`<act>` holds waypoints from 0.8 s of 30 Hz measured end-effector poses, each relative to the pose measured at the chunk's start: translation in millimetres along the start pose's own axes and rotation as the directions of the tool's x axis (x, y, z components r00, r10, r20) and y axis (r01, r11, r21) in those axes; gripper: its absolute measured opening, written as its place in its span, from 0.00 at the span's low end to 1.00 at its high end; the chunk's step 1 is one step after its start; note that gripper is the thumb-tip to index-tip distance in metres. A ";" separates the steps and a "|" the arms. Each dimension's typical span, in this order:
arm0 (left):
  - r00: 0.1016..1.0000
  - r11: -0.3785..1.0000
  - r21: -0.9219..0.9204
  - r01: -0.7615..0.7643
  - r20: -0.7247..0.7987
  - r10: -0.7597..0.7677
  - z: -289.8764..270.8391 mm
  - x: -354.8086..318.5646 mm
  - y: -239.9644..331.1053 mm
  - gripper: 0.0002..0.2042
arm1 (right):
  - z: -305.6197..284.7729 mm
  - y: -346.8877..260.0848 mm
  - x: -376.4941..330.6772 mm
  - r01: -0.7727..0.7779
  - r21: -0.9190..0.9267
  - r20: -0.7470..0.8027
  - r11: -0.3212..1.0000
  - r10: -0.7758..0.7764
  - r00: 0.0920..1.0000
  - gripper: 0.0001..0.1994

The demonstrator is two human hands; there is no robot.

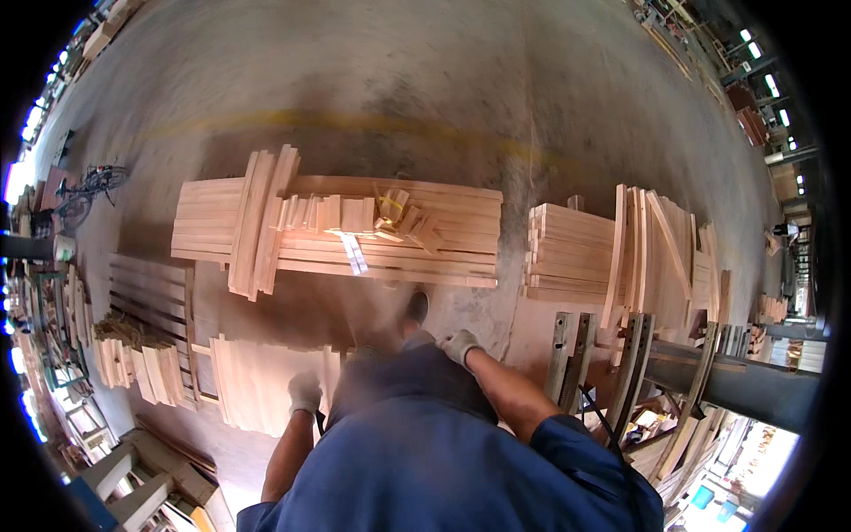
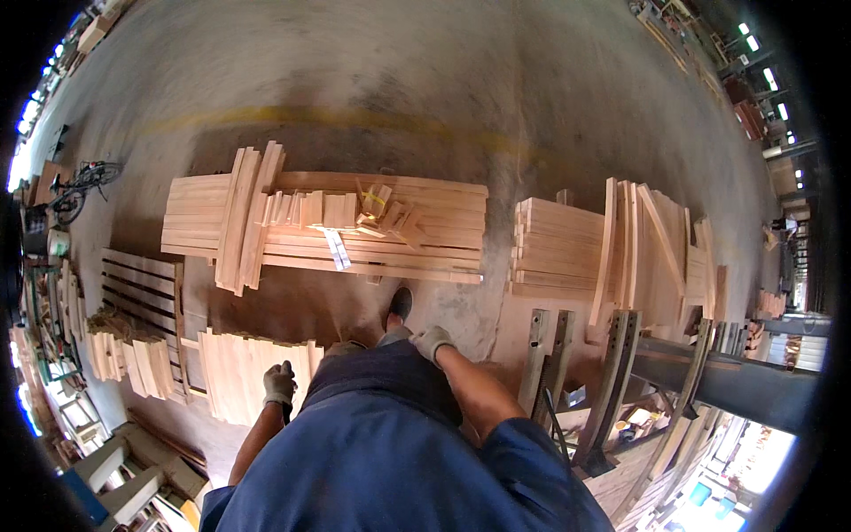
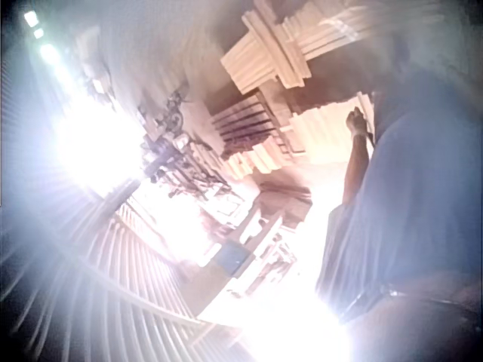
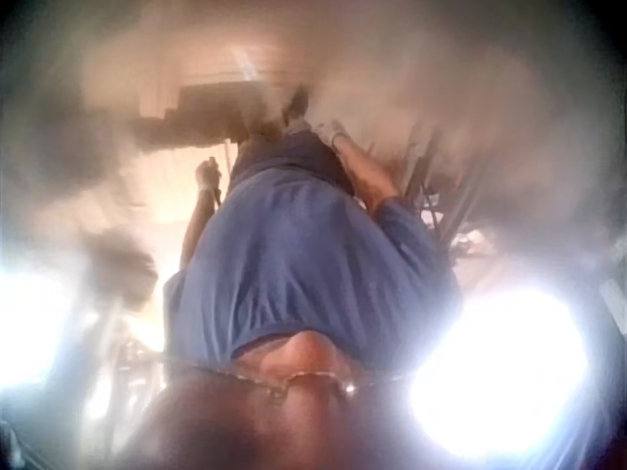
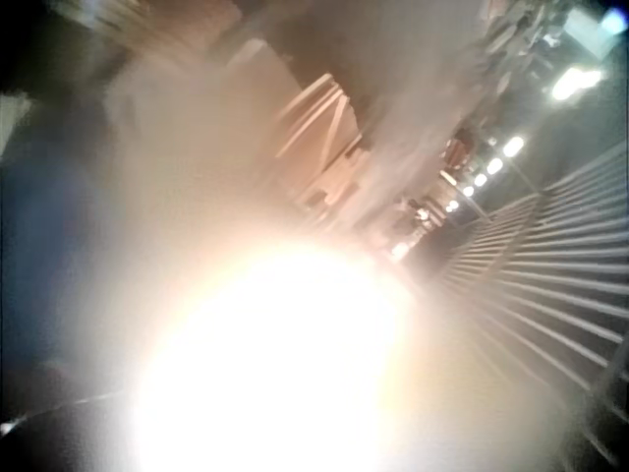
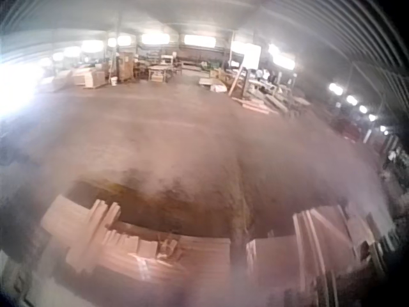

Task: The person walks through a workshop and begins assembling wooden crates. They apply glue to small wooden blocks using a brush and a power drill, then fit the blocks into a wooden frame to form a crate. The person repeats this process, stacking the finished crates on a workbench.

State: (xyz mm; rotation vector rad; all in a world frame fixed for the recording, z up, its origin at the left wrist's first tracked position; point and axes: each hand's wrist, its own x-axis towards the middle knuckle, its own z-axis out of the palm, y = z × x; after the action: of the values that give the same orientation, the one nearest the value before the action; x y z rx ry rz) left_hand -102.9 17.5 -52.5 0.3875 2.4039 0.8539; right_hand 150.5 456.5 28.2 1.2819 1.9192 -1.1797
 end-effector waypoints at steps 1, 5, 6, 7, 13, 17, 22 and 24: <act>1.000 1.000 -0.001 -0.008 -0.029 0.008 1.3 8.3 8.0 0.22 | -3.0 2.2 2.0 -0.003 0.028 0.007 1.000 0.003 1.000 0.18; 0.982 0.982 0.135 -0.131 -0.118 0.147 0.4 45.0 77.6 0.26 | -11.4 18.8 15.9 -0.050 0.085 0.028 0.995 0.048 0.998 0.18; 0.979 0.976 0.158 -0.146 -0.122 0.166 -1.3 52.6 86.3 0.27 | -9.7 25.3 16.9 -0.050 0.059 -0.010 0.997 0.051 0.999 0.18; 0.980 0.976 0.167 -0.144 -0.112 0.163 -2.4 62.2 95.1 0.27 | -6.9 31.6 16.8 -0.053 0.032 -0.048 0.998 0.055 0.997 0.18; 0.986 0.969 0.186 -0.163 0.010 0.164 -10.4 110.6 125.2 0.26 | 32.6 90.4 26.0 -0.176 0.237 -0.038 0.955 0.191 0.981 0.18; 0.980 0.931 0.321 -0.172 0.155 0.128 -11.8 147.6 143.8 0.26 | 27.5 58.8 0.6 -0.325 0.422 0.019 0.846 0.350 0.936 0.20; 0.920 0.778 0.494 -0.387 0.261 0.292 -31.6 187.8 202.8 0.22 | 74.9 53.9 0.3 -0.167 0.113 -0.113 0.979 0.180 0.977 0.23; 0.924 0.829 0.433 -0.354 0.301 0.237 -52.0 202.3 236.7 0.21 | 88.8 44.5 5.8 -0.144 0.067 -0.104 0.987 0.150 0.983 0.24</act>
State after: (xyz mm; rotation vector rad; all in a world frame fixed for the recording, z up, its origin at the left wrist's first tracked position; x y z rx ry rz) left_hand -276.9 259.0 52.9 1.0235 2.3372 0.2849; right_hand 186.3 387.9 -34.4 1.5206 1.8410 -1.1192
